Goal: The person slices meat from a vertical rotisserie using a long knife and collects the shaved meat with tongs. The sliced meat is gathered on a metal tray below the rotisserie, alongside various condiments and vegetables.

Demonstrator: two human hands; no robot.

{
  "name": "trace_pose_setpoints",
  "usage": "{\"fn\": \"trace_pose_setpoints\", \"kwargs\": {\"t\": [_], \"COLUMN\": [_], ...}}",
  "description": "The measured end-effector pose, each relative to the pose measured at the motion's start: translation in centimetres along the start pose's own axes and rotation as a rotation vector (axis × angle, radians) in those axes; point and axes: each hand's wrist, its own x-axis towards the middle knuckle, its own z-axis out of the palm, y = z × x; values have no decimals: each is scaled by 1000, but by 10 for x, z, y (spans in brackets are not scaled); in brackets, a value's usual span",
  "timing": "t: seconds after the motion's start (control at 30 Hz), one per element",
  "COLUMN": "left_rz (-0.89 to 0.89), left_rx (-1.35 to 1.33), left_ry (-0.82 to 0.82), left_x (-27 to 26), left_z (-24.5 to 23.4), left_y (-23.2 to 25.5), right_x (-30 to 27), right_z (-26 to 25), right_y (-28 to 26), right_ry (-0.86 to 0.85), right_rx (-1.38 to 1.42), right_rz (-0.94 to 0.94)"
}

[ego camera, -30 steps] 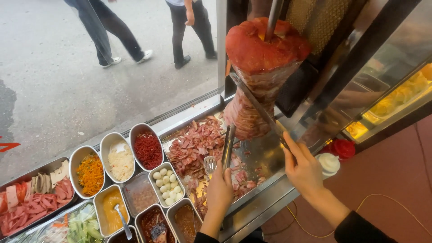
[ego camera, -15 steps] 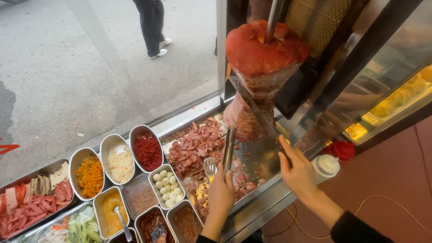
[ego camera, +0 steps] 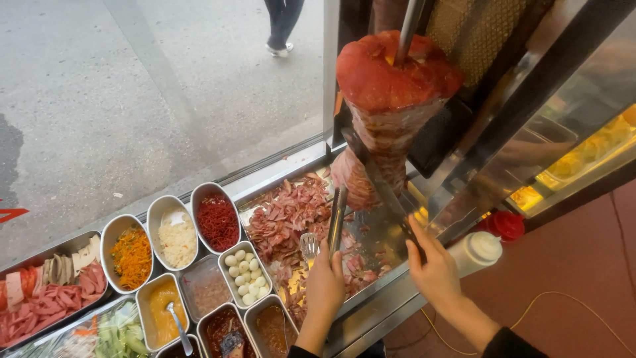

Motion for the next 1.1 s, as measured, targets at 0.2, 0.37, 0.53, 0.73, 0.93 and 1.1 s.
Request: {"fn": "trace_pose_setpoints", "kwargs": {"t": [0.2,0.37,0.53,0.73,0.93,1.1], "left_rz": [29,13,33,-134,-253,-289], "left_rx": [7,-23,-147,-477,-660,-809], "left_ry": [8,-15,-20,-21,-138,-145], "left_x": [0,-2,-8,-12,-23,-25], "left_z": [-2,-5,-3,2,-6,2], "left_y": [1,-1,-7,-19,-12,-9], "right_x": [41,-24,4,11,-28,31], "right_z": [10,6,14,35,20,29], "right_y": [-31,-1,-10,-8,2,-27], "right_ry": [-27,-126,-59,-21,-125,-79], "right_rx": [79,134,105,19,126,13], "right_rz": [-181,157,33,-81,229,-38]}}
